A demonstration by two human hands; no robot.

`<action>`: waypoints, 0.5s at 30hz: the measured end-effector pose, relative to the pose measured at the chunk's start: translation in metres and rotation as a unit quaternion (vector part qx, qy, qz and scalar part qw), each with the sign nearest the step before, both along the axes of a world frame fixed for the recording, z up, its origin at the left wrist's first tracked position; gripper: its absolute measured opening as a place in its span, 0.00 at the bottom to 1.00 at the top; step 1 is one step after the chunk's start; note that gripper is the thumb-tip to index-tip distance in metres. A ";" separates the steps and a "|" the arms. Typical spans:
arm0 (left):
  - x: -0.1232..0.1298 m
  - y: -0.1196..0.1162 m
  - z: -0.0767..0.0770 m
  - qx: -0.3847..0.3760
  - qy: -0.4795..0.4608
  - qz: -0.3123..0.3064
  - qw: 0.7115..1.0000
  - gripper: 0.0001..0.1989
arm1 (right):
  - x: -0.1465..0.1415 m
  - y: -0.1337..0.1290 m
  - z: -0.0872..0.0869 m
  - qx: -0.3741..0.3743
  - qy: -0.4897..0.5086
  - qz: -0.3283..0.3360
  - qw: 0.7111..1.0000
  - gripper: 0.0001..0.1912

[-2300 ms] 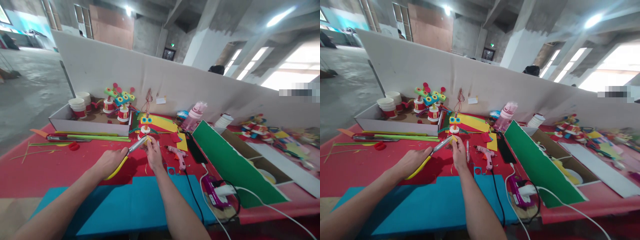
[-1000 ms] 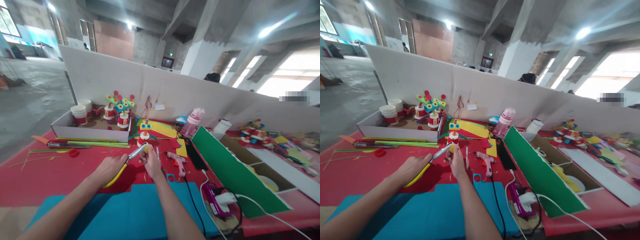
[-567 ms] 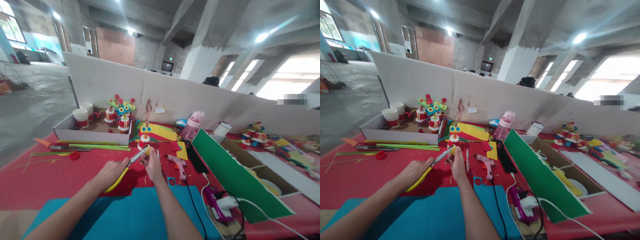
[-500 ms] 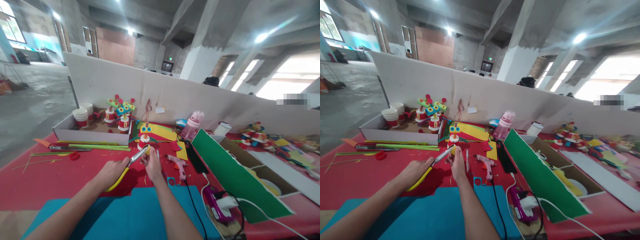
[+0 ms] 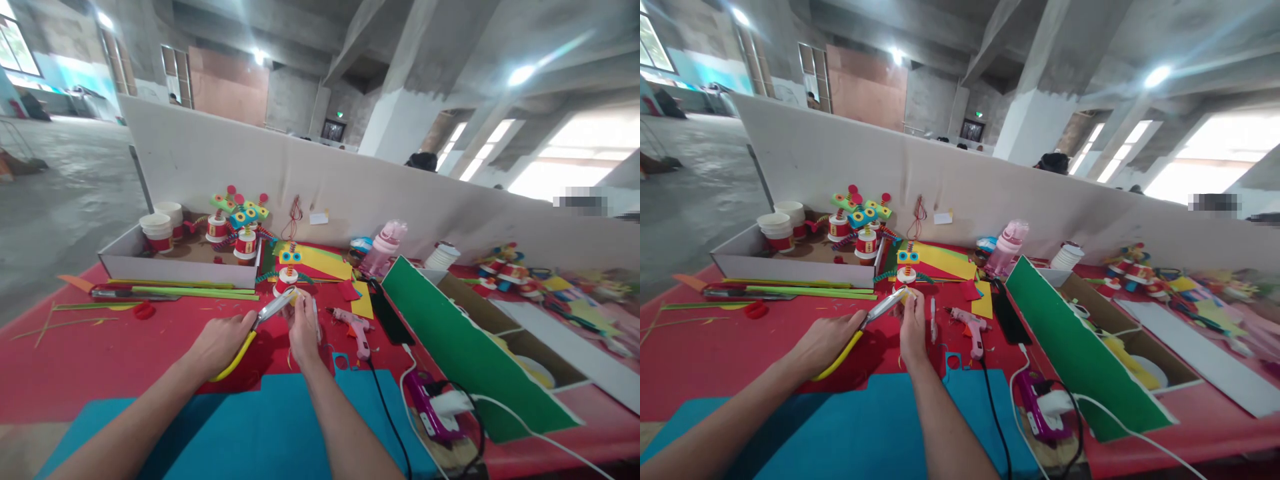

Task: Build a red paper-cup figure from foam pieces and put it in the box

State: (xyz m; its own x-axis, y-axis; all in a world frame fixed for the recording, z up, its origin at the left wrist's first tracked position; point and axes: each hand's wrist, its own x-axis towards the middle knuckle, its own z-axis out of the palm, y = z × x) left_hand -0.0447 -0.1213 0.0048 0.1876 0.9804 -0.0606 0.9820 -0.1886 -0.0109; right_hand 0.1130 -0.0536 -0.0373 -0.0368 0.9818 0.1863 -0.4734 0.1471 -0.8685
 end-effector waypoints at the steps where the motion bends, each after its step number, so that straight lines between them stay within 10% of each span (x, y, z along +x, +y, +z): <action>1: 0.000 0.000 0.000 0.000 -0.001 0.002 1.000 0.13 | -0.001 -0.001 0.000 -0.001 0.000 0.004 1.000 0.15; 15: -0.001 -0.001 0.009 0.003 0.024 -0.006 1.000 0.13 | -0.002 -0.005 0.000 0.043 -0.064 0.002 0.997 0.14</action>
